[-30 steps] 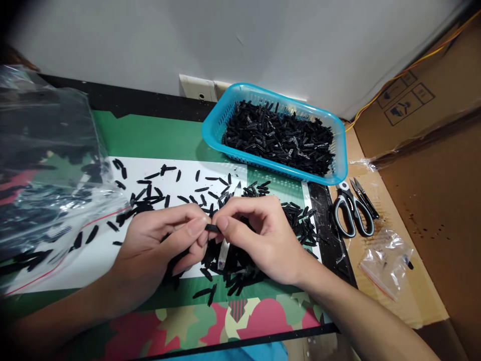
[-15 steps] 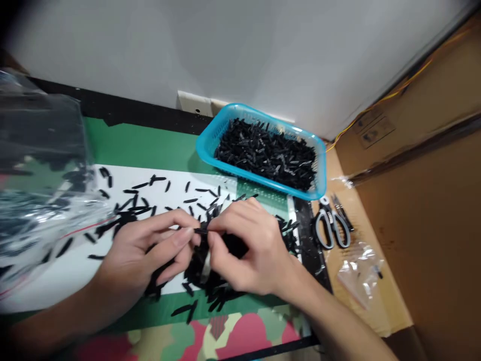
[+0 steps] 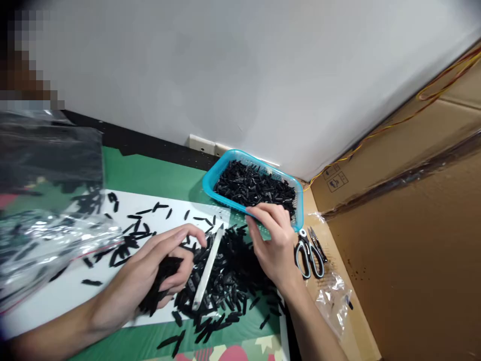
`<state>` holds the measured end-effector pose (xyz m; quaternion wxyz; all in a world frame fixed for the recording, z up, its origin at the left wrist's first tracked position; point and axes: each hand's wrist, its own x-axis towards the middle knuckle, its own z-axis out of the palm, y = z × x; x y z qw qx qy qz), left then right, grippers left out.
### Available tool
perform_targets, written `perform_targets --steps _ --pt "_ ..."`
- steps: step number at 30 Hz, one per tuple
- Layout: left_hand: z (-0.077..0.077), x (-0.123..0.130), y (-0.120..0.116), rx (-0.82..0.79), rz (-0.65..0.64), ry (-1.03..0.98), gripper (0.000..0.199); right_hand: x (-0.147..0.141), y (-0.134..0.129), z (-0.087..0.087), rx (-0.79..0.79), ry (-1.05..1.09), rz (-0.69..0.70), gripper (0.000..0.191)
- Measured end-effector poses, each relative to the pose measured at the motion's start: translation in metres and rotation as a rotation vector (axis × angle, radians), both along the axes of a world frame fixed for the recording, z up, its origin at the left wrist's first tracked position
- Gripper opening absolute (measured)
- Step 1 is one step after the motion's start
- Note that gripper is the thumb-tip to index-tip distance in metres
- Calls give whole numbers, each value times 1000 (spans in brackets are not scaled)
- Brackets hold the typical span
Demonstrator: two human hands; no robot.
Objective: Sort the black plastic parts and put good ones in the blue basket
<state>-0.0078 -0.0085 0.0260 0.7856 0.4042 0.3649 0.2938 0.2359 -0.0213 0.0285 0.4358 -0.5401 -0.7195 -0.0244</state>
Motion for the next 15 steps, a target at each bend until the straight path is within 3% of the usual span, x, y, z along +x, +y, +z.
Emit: perform_targets --steps 2,6,11,15 --pt "2 1 0 -122 2 -41 49 -20 -11 2 -83 80 187 17" --pt "-1 3 1 -141 -20 -53 63 -51 -23 0 -275 238 426 16" --pt "-6 6 -2 -36 -5 -73 63 -58 -21 -9 -479 435 472 12" --pt "-8 6 -5 36 -101 -53 55 -56 -22 -7 -551 489 477 8"
